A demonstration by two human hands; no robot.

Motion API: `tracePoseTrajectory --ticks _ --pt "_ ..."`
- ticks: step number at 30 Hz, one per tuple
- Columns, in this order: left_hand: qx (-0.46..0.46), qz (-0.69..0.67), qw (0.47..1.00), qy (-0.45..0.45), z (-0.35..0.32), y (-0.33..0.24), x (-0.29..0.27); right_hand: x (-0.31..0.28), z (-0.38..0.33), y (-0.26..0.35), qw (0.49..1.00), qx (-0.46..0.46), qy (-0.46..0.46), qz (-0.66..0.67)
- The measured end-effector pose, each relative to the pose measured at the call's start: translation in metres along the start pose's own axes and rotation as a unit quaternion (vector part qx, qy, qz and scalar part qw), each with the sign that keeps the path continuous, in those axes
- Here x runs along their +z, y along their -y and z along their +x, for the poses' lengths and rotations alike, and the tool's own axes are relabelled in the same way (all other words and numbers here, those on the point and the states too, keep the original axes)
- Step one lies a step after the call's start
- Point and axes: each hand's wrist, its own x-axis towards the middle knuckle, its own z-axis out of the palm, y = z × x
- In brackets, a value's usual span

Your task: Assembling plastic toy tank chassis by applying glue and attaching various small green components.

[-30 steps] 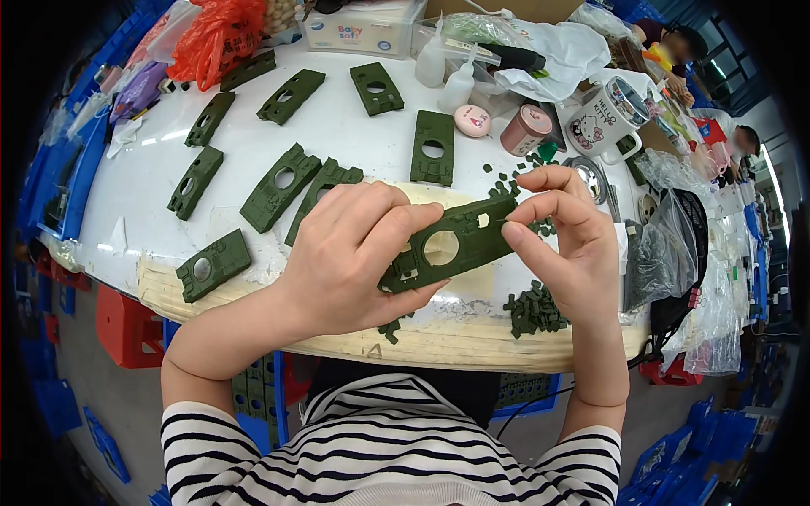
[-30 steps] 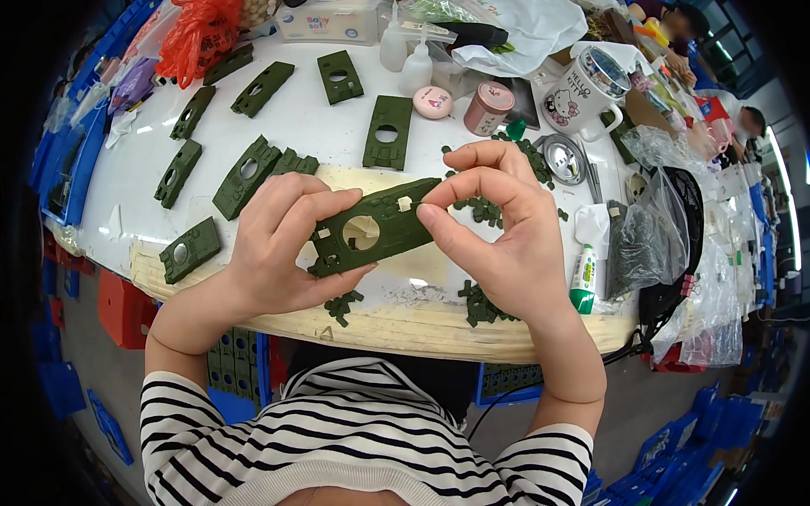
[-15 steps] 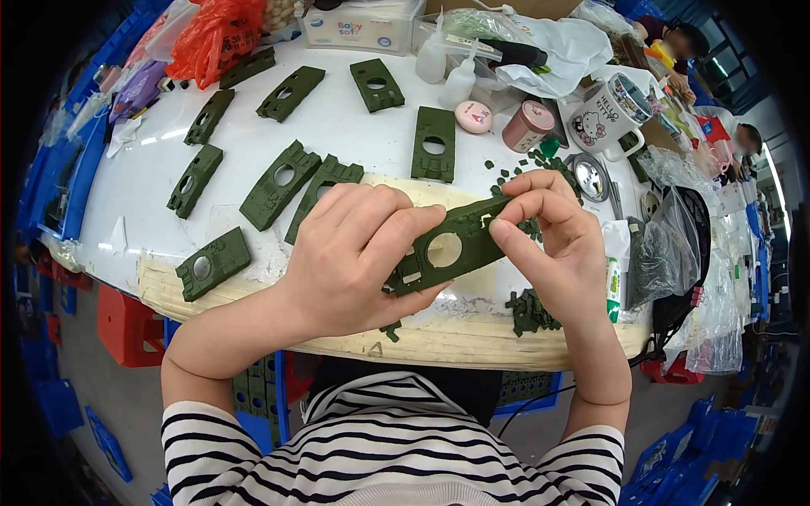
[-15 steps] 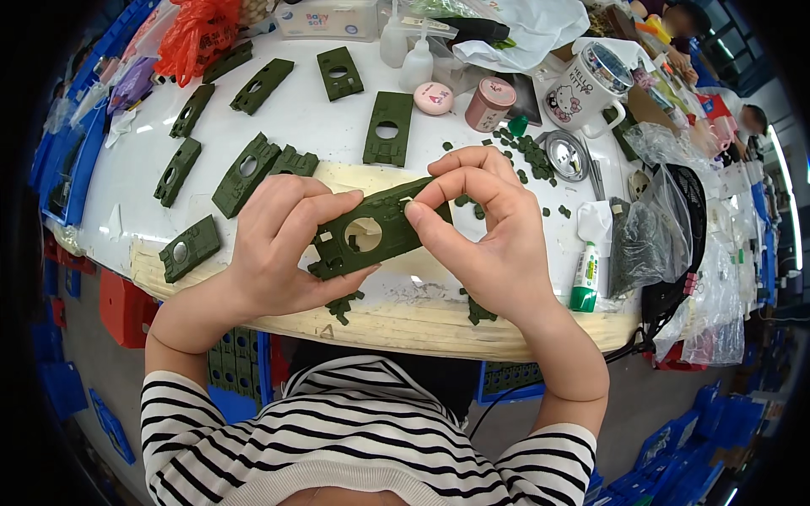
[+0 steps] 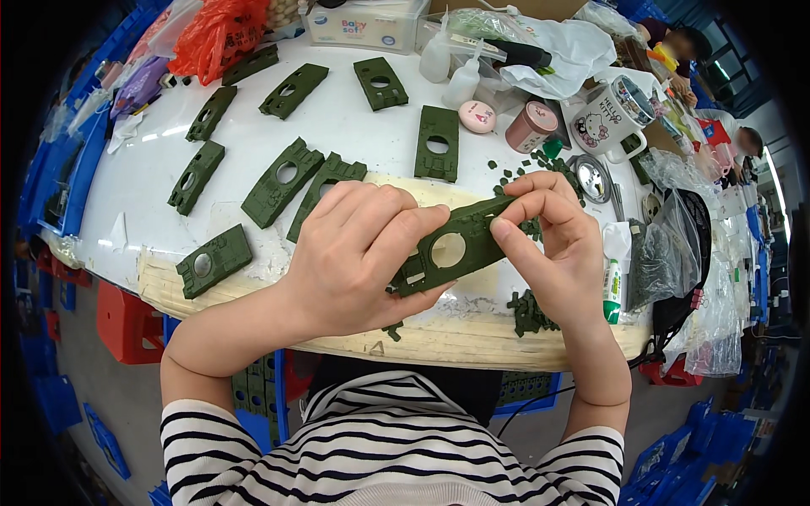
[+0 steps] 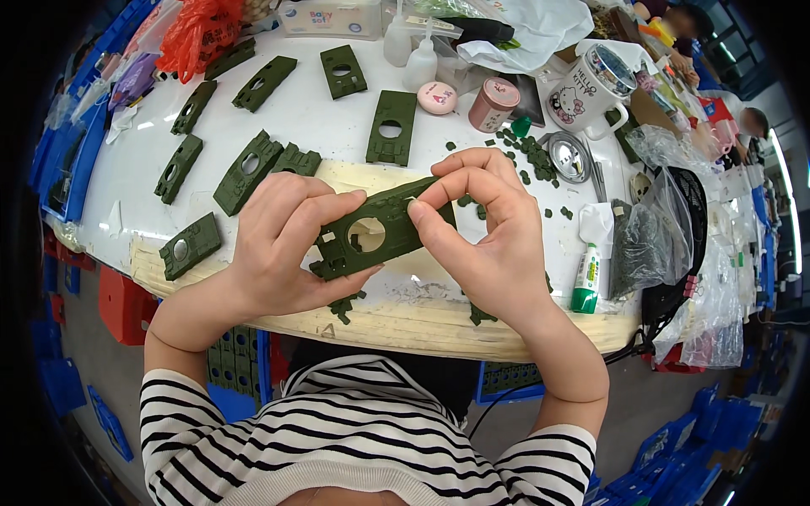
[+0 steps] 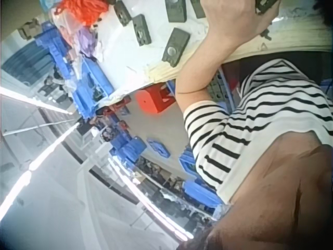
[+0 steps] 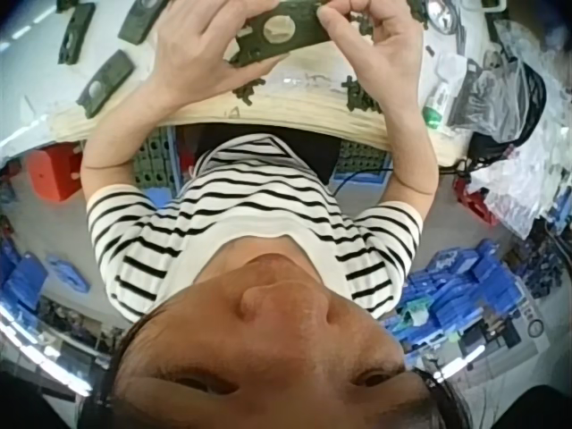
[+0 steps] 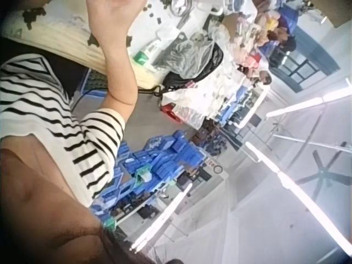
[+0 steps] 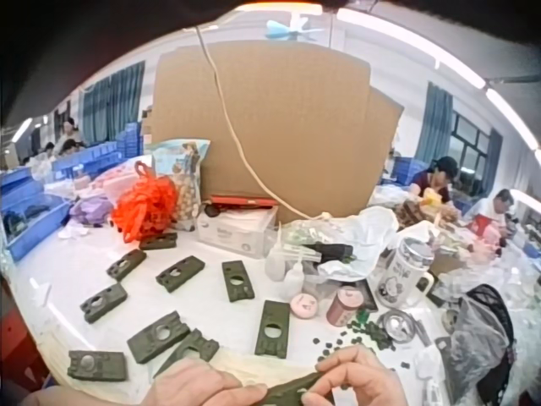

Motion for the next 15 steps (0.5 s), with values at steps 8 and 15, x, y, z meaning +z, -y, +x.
tracePoseTrajectory --ticks 8,15 --pt "0.032 0.021 0.999 -0.02 0.0004 -0.0003 0.0012 0.0016 -0.0004 -0.0011 0.999 -0.022 -0.011 -0.03" --pt "0.042 0.034 0.998 -0.021 -0.0003 -0.0013 0.0009 0.0004 0.0003 -0.0019 0.999 -0.029 -0.003 -0.018"
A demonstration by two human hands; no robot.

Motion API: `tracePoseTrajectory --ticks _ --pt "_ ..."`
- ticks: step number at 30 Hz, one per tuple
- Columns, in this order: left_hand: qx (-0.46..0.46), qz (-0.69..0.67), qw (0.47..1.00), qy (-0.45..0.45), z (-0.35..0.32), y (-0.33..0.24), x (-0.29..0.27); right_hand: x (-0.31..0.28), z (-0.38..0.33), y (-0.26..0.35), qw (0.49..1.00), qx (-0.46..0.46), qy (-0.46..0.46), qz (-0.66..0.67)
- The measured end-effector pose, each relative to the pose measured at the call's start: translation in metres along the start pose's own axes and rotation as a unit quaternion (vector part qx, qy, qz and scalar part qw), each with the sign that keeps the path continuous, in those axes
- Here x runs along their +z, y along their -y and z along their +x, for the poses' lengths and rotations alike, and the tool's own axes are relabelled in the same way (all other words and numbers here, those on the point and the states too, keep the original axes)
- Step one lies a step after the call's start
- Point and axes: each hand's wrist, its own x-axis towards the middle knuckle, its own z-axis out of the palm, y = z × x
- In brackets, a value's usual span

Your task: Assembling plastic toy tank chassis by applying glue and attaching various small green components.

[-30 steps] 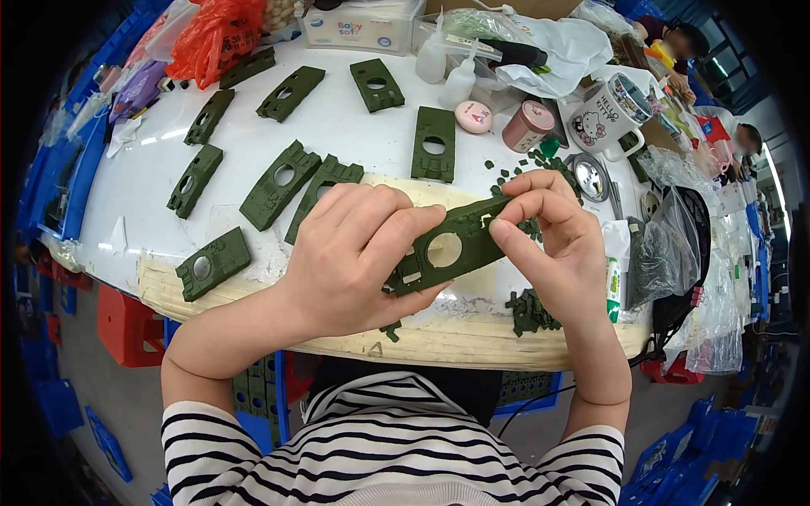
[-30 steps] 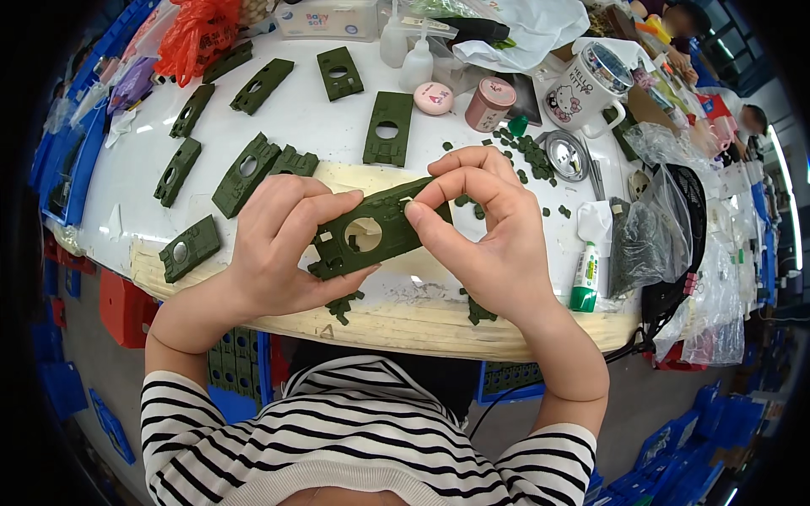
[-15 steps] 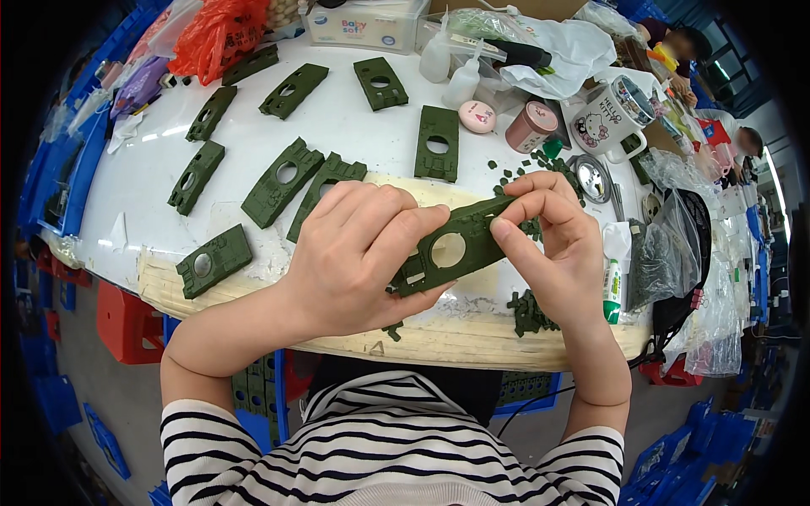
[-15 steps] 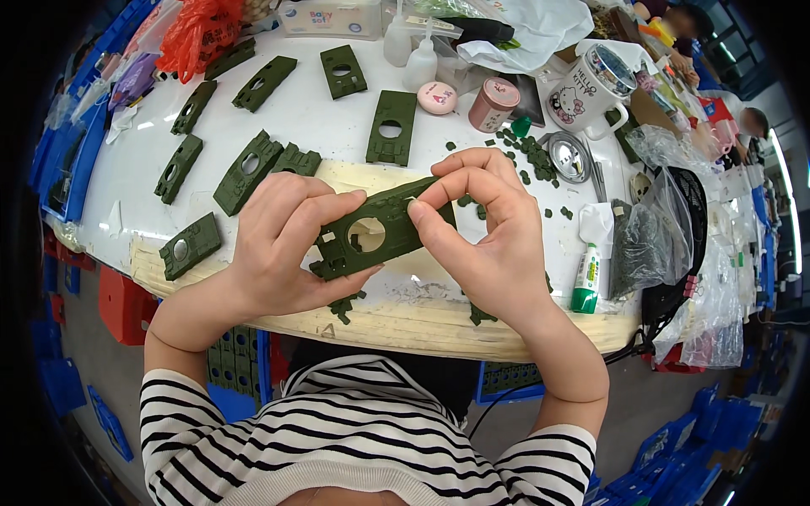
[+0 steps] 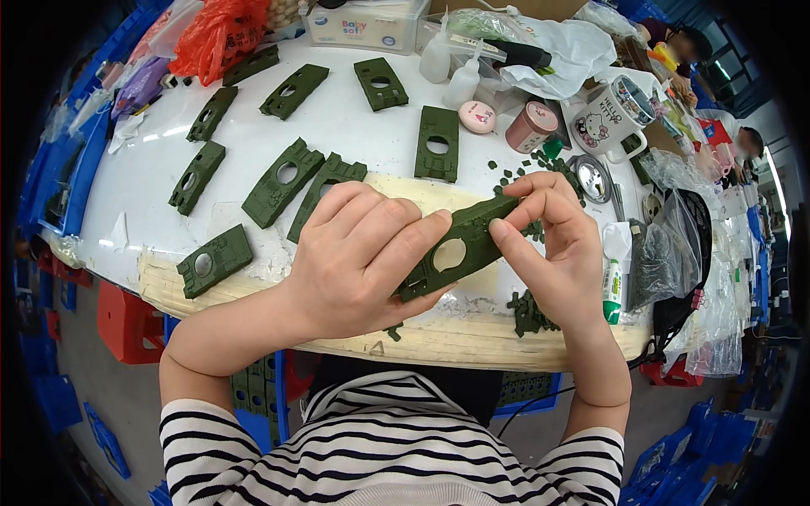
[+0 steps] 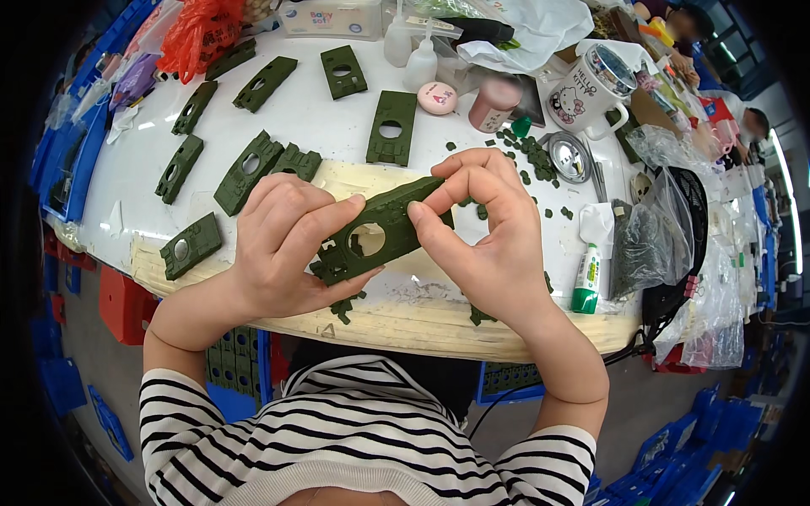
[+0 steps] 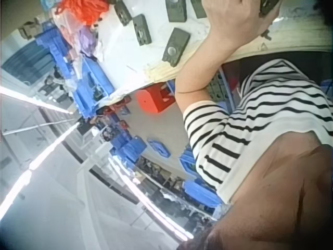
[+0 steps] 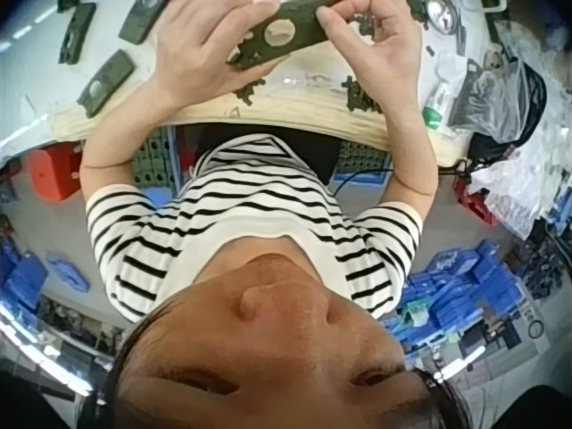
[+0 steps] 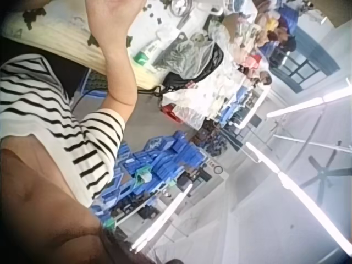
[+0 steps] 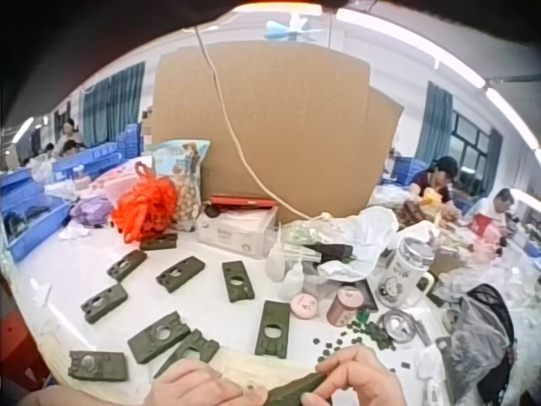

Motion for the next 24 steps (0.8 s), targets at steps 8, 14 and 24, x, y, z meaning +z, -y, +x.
tracePoseTrajectory --ticks 8,14,24 --pt "0.001 -0.002 1.0 0.001 0.001 0.001 0.0 -0.002 0.001 0.001 1.0 -0.022 0.0 -0.018" --pt "-0.022 -0.013 0.999 -0.023 0.006 0.012 -0.006 -0.014 0.002 0.012 0.998 -0.01 -0.042 0.038" --pt "-0.053 -0.004 0.998 -0.026 0.006 0.021 -0.011 0.04 -0.027 -0.001 0.94 -0.061 0.286 -0.177"
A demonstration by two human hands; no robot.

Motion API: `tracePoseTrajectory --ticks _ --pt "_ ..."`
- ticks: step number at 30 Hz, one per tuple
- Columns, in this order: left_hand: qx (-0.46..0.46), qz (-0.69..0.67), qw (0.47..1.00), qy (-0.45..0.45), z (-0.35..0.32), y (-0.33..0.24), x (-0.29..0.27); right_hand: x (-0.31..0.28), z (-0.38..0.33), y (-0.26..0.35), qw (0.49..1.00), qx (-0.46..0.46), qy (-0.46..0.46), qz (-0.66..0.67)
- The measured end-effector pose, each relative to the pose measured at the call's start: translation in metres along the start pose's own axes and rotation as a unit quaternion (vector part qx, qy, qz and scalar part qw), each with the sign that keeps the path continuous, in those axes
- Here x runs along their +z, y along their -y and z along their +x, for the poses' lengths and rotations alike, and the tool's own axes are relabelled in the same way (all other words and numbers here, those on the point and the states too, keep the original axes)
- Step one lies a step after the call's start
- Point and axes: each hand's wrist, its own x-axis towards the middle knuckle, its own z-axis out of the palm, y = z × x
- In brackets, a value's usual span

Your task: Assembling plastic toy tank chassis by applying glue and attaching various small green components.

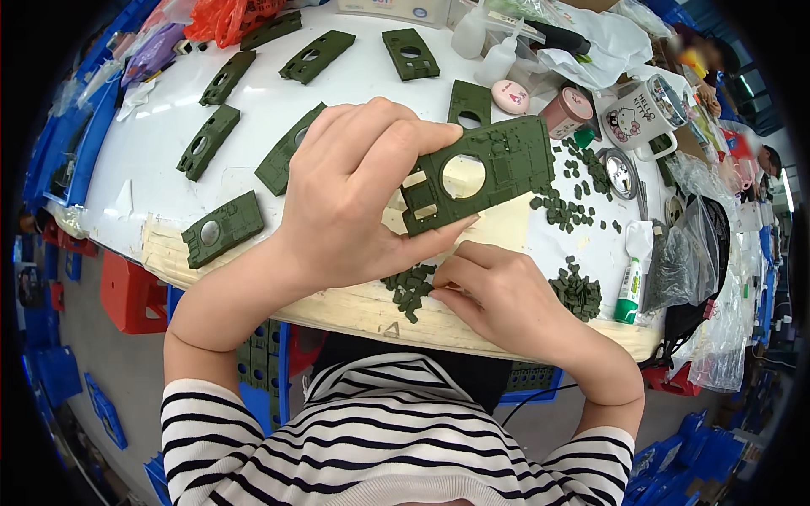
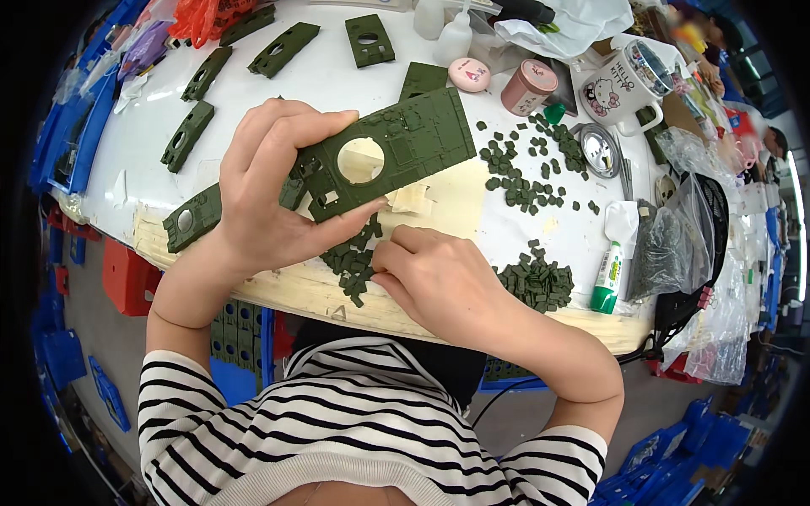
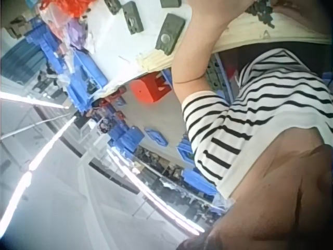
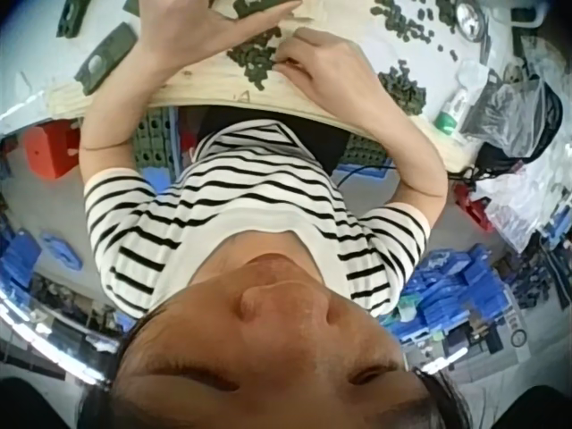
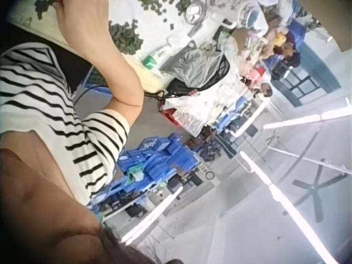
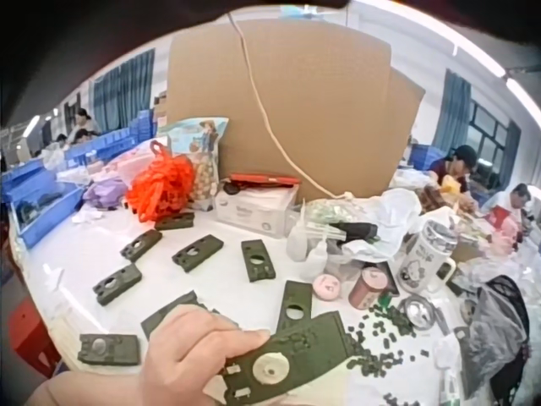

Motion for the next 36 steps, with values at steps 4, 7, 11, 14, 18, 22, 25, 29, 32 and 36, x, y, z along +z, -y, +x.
tracePoseTrajectory --ticks 4,7,11,14,18,22,25,29,32,36 --pt "-0.014 -0.01 1.0 -0.001 0.0 -0.001 0.001 0.009 0.001 0.0 1.0 0.01 -0.004 -0.011" --pt "-0.035 -0.029 0.999 0.008 -0.001 0.0 0.002 0.011 0.003 0.0 1.0 0.012 0.005 -0.008" --pt "-0.074 -0.057 0.996 -0.002 -0.002 0.001 0.005 0.01 0.003 0.001 1.0 -0.017 0.013 0.002" --pt "-0.105 -0.079 0.991 0.005 0.001 0.0 0.002 0.007 0.001 0.002 0.995 -0.093 -0.023 -0.03" --pt "-0.139 -0.156 0.978 0.001 -0.001 0.001 0.006 -0.026 -0.003 0.018 0.984 -0.121 -0.098 0.083" --pt "-0.196 -0.321 0.925 0.055 -0.005 -0.001 0.003 -0.066 -0.016 0.02 0.96 -0.142 -0.238 0.027" --pt "-0.196 -0.391 0.895 0.09 -0.005 -0.002 0.009 -0.063 -0.02 0.017 0.899 -0.017 -0.356 0.254" --pt "-0.217 -0.436 0.857 0.169 0.0 -0.009 0.006 -0.073 -0.017 -0.007 0.919 -0.058 -0.327 0.214" --pt "-0.235 -0.476 0.828 0.179 -0.003 -0.012 0.008 -0.067 -0.015 -0.002 0.893 0.032 -0.31 0.326" --pt "-0.245 -0.534 0.792 0.165 -0.008 -0.01 0.011 -0.066 -0.012 0.006 0.885 0.087 -0.293 0.351"
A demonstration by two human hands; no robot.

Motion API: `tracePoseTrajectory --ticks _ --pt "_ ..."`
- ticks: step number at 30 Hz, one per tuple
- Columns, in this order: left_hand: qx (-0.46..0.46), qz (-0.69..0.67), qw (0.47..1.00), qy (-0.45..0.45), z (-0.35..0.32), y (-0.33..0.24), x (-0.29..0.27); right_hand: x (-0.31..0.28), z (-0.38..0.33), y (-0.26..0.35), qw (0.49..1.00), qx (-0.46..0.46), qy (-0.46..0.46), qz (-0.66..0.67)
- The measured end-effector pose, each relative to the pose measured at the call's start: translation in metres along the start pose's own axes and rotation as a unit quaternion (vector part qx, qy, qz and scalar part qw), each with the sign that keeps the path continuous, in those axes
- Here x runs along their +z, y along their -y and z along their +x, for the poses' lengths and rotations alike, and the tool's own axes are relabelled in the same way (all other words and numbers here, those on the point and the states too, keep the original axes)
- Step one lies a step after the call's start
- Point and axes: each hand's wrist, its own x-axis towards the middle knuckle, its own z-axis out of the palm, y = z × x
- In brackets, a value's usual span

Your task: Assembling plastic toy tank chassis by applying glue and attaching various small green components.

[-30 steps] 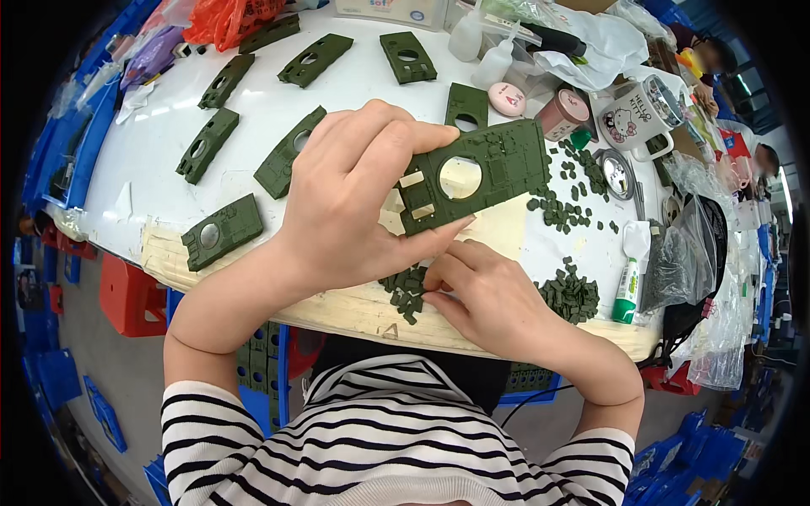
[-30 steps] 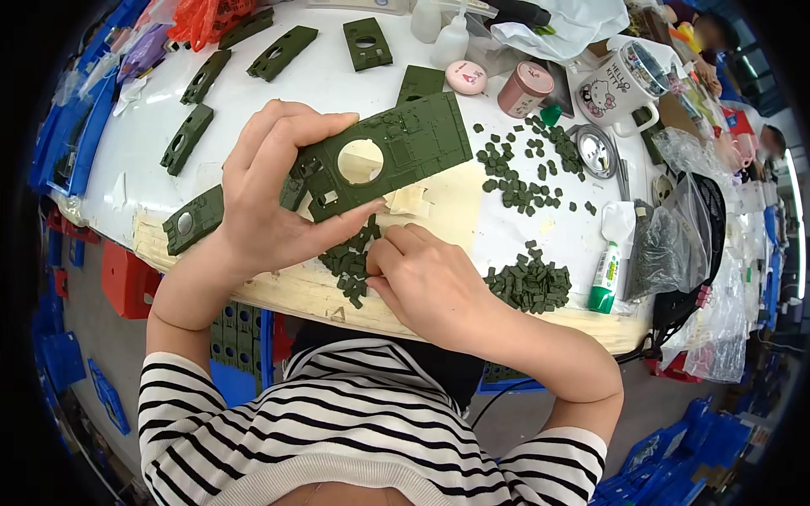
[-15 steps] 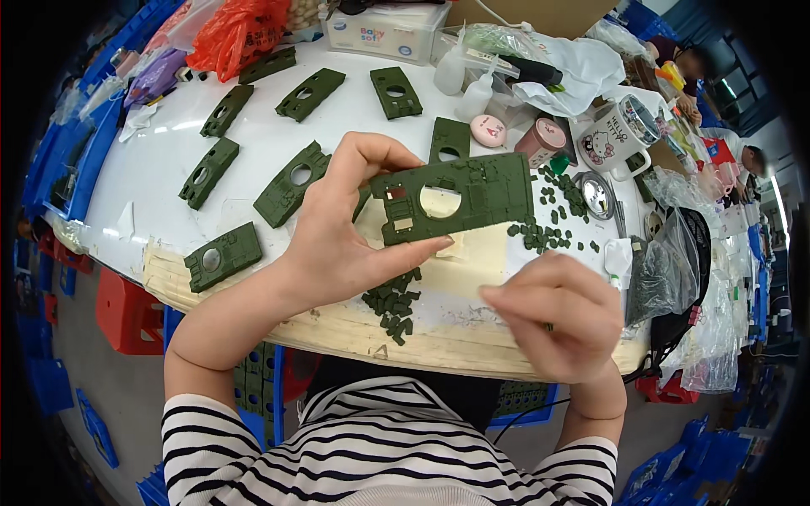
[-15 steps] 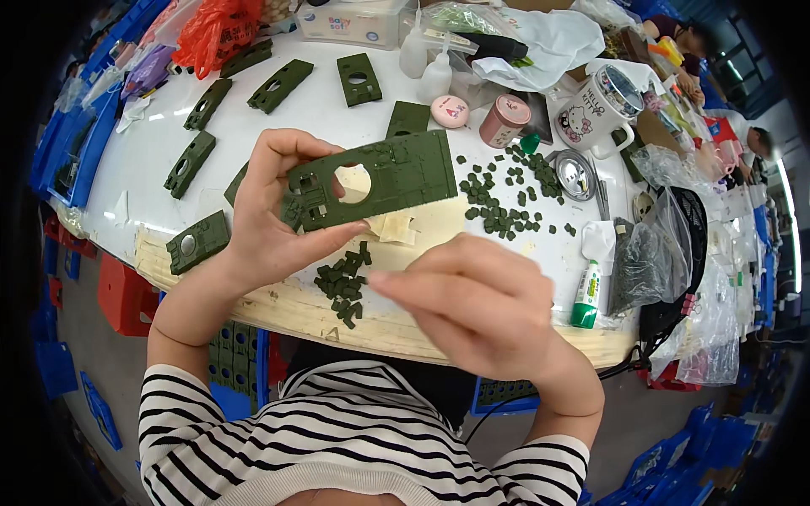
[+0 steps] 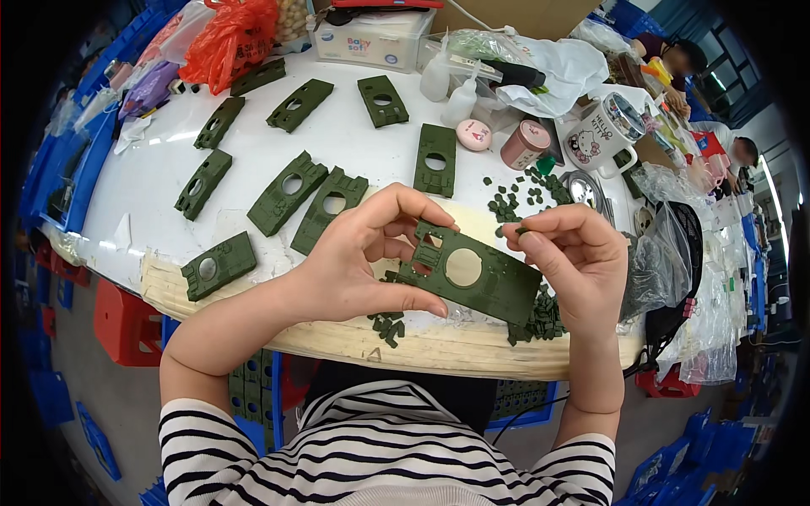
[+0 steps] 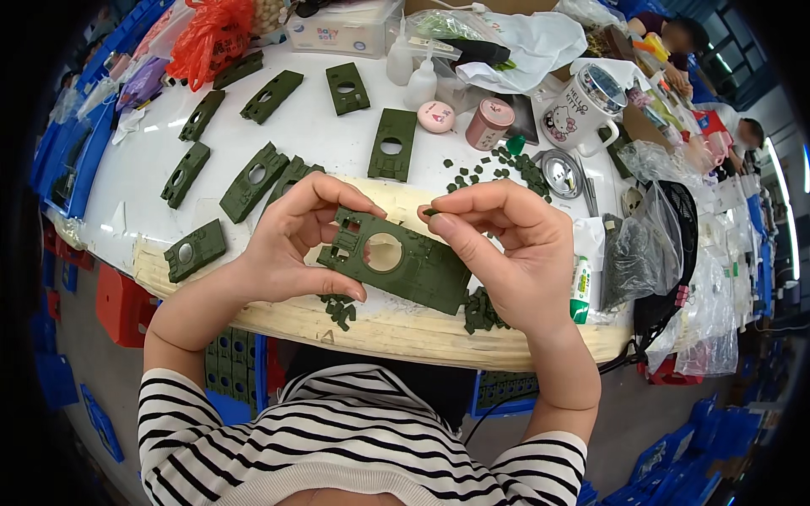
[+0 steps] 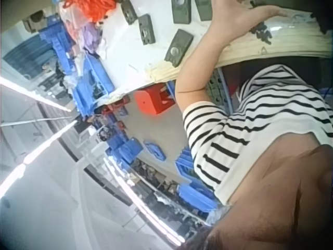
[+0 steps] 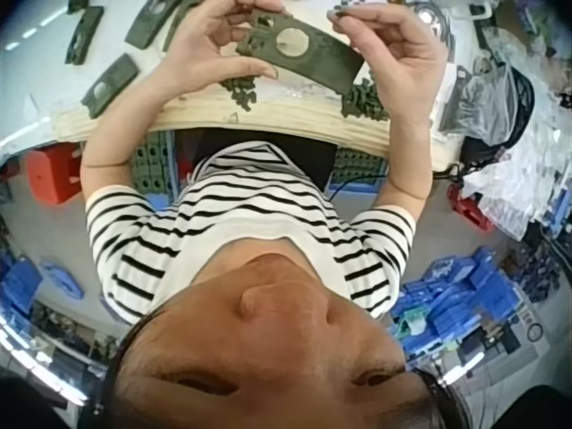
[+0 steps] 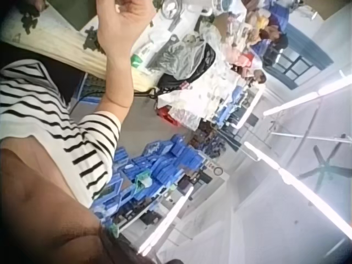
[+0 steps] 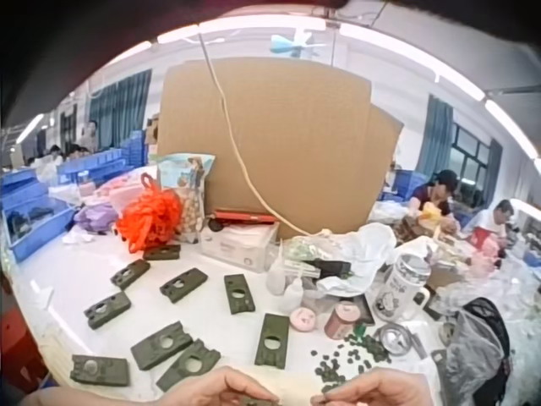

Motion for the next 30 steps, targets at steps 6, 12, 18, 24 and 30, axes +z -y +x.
tracePoseTrajectory --ticks 6,12,18,24,30 --pt "-0.021 -0.105 0.994 -0.013 0.002 -0.001 0.003 -0.004 0.004 -0.007 0.999 -0.021 0.033 -0.038" --pt "-0.102 -0.187 0.977 0.011 0.003 -0.008 0.006 0.001 0.002 -0.01 0.995 -0.017 0.068 -0.072" --pt "-0.087 -0.191 0.977 0.026 0.002 -0.001 0.013 0.011 -0.002 -0.016 0.981 -0.072 0.086 -0.161" --pt "-0.115 -0.191 0.975 0.025 0.001 0.003 0.015 0.02 -0.005 -0.019 0.972 -0.099 0.089 -0.194" --pt "-0.117 -0.15 0.981 0.028 0.001 0.0 0.015 0.022 -0.006 -0.018 0.966 -0.101 0.102 -0.214"
